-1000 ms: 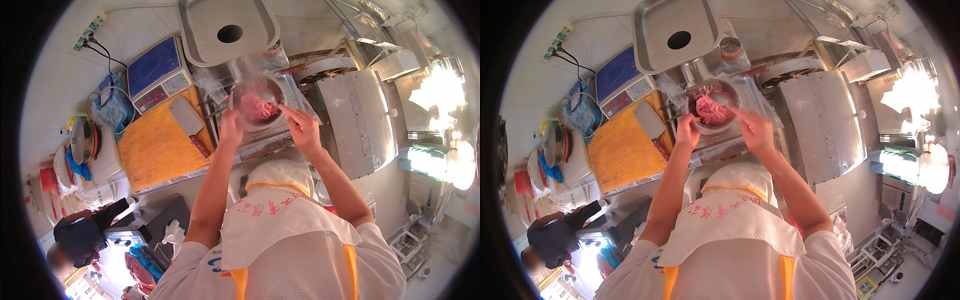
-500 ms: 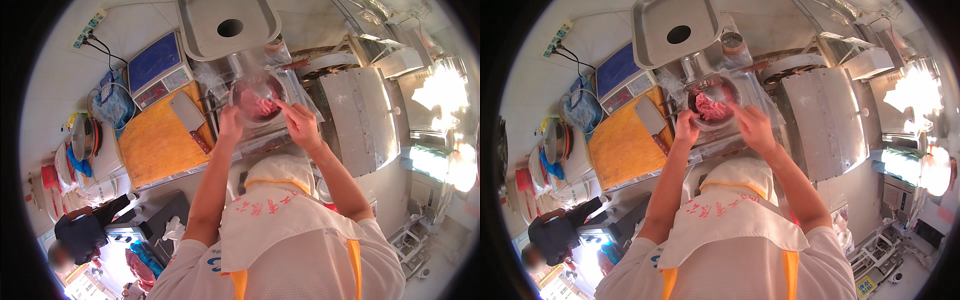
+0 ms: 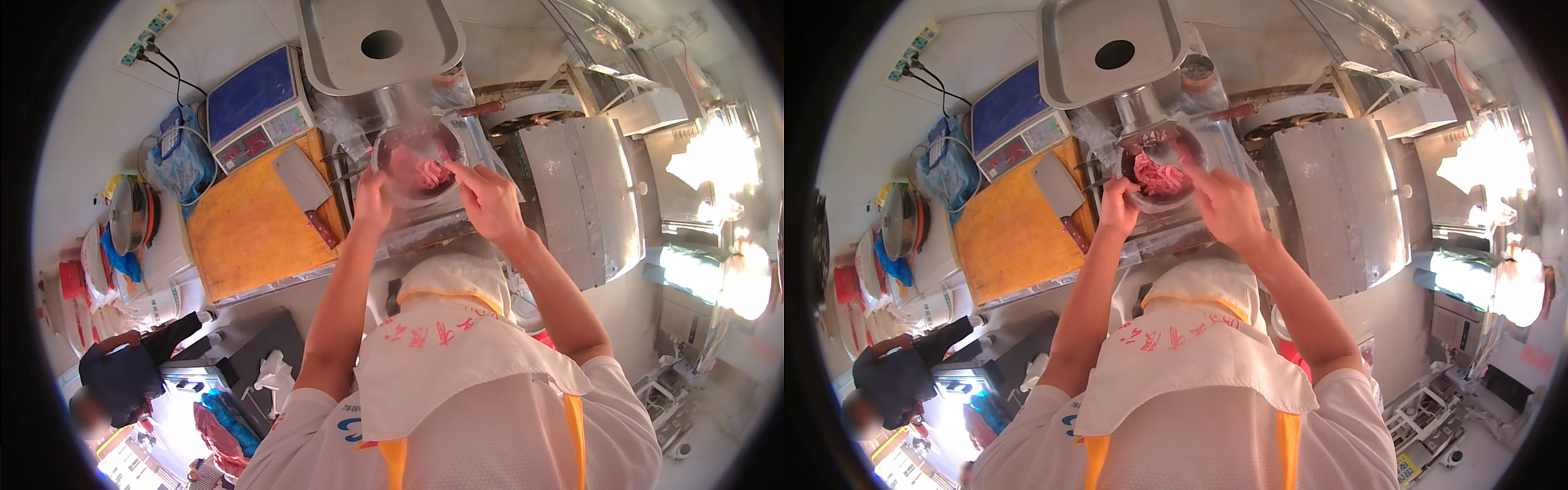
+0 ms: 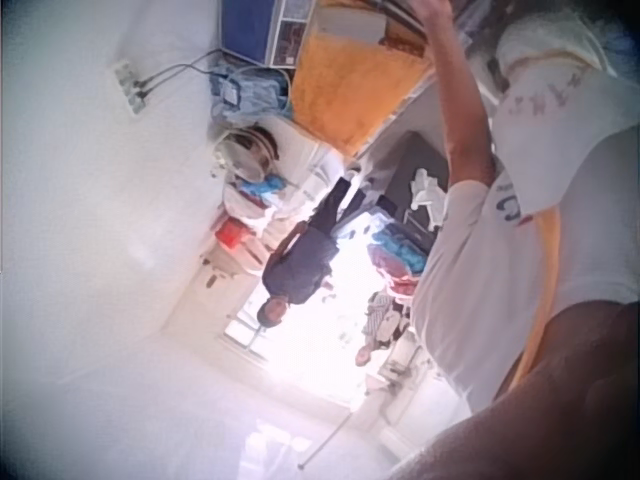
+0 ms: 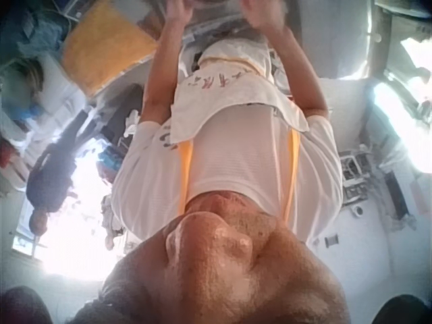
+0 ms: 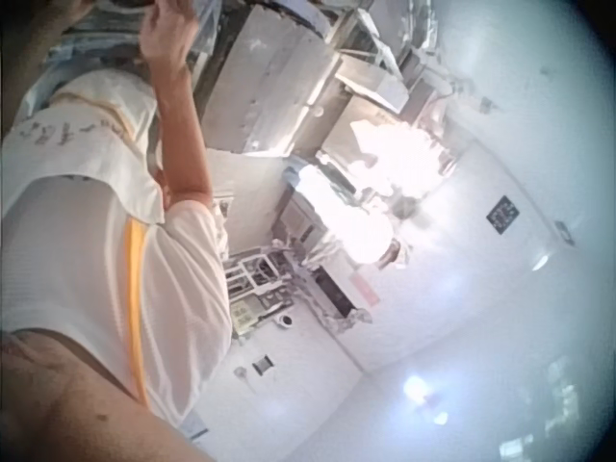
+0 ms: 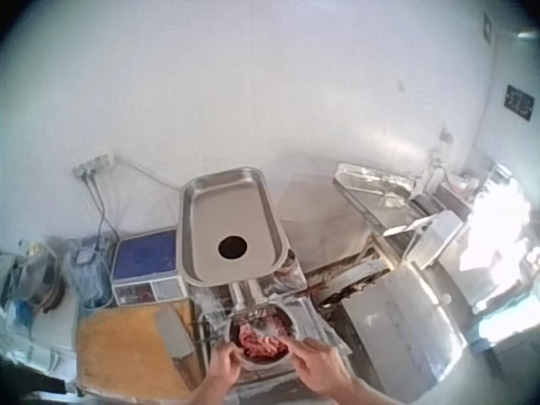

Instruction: The person uses a meat grinder to process meat, then uses a knife to cut a large piece of raw meat on a wooden cutting board.

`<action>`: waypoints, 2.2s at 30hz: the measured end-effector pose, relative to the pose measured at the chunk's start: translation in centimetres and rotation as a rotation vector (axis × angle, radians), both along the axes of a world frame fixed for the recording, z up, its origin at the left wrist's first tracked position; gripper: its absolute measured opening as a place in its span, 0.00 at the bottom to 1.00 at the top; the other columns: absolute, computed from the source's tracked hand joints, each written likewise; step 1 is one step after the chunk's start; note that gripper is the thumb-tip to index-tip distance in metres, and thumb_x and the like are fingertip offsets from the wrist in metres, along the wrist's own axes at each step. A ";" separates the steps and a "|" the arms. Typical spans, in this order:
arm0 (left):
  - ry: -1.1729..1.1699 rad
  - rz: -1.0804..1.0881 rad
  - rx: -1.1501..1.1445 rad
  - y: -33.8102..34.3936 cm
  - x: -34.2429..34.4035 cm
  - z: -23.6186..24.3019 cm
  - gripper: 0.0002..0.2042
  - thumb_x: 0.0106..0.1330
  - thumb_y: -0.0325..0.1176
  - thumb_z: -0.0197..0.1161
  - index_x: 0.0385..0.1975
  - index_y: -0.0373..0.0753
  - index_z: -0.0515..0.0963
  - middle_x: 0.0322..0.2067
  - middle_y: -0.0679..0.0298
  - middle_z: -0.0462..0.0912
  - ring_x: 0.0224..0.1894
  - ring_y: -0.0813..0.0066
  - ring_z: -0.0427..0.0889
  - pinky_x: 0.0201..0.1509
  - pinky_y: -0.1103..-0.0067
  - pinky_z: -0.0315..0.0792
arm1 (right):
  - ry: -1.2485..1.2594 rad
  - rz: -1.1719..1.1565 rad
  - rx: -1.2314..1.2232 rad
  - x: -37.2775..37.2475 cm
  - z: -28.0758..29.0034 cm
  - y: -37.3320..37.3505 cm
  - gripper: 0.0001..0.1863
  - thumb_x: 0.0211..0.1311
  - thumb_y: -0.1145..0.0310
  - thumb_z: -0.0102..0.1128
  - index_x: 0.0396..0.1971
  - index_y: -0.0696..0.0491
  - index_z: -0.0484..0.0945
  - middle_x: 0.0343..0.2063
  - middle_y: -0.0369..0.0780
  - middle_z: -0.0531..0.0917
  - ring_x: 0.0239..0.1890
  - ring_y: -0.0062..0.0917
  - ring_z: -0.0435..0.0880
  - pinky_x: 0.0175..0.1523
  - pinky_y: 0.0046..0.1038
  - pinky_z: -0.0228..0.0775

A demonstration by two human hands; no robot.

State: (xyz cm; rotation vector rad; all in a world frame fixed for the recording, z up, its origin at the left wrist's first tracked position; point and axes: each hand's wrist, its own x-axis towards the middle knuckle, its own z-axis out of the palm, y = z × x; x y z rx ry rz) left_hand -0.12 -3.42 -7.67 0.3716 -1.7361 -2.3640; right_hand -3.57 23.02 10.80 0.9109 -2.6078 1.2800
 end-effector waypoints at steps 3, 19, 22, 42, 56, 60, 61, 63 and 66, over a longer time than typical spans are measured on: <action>0.032 -0.004 -0.227 0.7 -0.2 0.7 0.18 0.59 0.20 0.55 0.50 0.40 0.77 0.46 0.65 0.83 0.51 0.67 0.83 0.57 0.68 0.79 | 0.010 0.017 0.012 0.2 0.0 0.1 0.24 0.63 0.80 0.61 0.60 0.49 0.83 0.28 0.46 0.80 0.30 0.46 0.80 0.36 0.44 0.73; -0.025 0.013 0.030 0.9 1.8 -2.6 0.21 0.59 0.21 0.56 0.54 0.40 0.78 0.46 0.66 0.83 0.48 0.71 0.82 0.53 0.70 0.79 | -0.040 0.045 0.081 1.1 0.4 2.2 0.24 0.65 0.84 0.61 0.59 0.52 0.85 0.27 0.42 0.81 0.27 0.35 0.83 0.35 0.32 0.77; -0.026 0.038 0.052 1.6 2.9 -2.4 0.21 0.59 0.21 0.56 0.54 0.40 0.78 0.46 0.66 0.83 0.48 0.72 0.82 0.53 0.71 0.78 | -0.080 0.074 -0.007 1.4 -0.5 3.3 0.22 0.67 0.81 0.60 0.60 0.52 0.84 0.25 0.40 0.79 0.24 0.32 0.78 0.31 0.32 0.71; -0.235 0.279 0.573 2.6 12.4 6.7 0.26 0.57 0.19 0.52 0.58 0.36 0.78 0.43 0.68 0.81 0.41 0.79 0.77 0.45 0.82 0.71 | -0.007 0.425 0.209 -24.7 17.5 -9.3 0.08 0.70 0.67 0.70 0.46 0.49 0.89 0.36 0.35 0.88 0.37 0.23 0.83 0.44 0.27 0.78; -0.240 0.534 0.575 -0.1 18.5 13.7 0.23 0.57 0.18 0.52 0.55 0.29 0.78 0.46 0.58 0.85 0.46 0.70 0.85 0.54 0.76 0.79 | -0.228 0.529 -0.154 -4.4 11.6 -4.4 0.08 0.70 0.76 0.68 0.47 0.56 0.87 0.40 0.41 0.87 0.40 0.26 0.83 0.49 0.26 0.75; -0.247 0.528 0.577 -4.5 21.9 14.2 0.26 0.56 0.18 0.52 0.58 0.29 0.77 0.50 0.56 0.85 0.50 0.66 0.85 0.58 0.71 0.80 | -1.280 0.287 -0.260 0.9 -2.2 -13.7 0.24 0.79 0.51 0.62 0.61 0.55 0.80 0.50 0.37 0.88 0.55 0.26 0.85 0.63 0.31 0.75; -0.239 0.518 0.572 -6.0 22.7 13.9 0.26 0.56 0.18 0.53 0.58 0.30 0.77 0.52 0.55 0.85 0.54 0.64 0.85 0.62 0.69 0.79 | -1.684 0.257 -0.310 1.1 -2.6 -16.2 0.27 0.80 0.47 0.60 0.64 0.54 0.78 0.54 0.38 0.87 0.59 0.27 0.84 0.66 0.33 0.75; -0.231 0.519 0.566 -8.7 24.1 13.3 0.25 0.56 0.19 0.54 0.58 0.30 0.77 0.55 0.54 0.85 0.57 0.63 0.85 0.66 0.68 0.78 | -1.887 0.380 -0.464 3.4 -2.9 -20.3 0.28 0.79 0.46 0.60 0.62 0.54 0.80 0.56 0.39 0.87 0.59 0.27 0.84 0.64 0.34 0.76; -0.213 0.506 0.556 -13.2 25.6 12.7 0.25 0.60 0.19 0.55 0.61 0.30 0.75 0.57 0.54 0.84 0.58 0.63 0.84 0.67 0.67 0.78 | -1.854 0.335 -0.540 5.9 -6.6 -24.9 0.21 0.79 0.54 0.60 0.58 0.53 0.83 0.53 0.37 0.88 0.55 0.25 0.85 0.62 0.33 0.78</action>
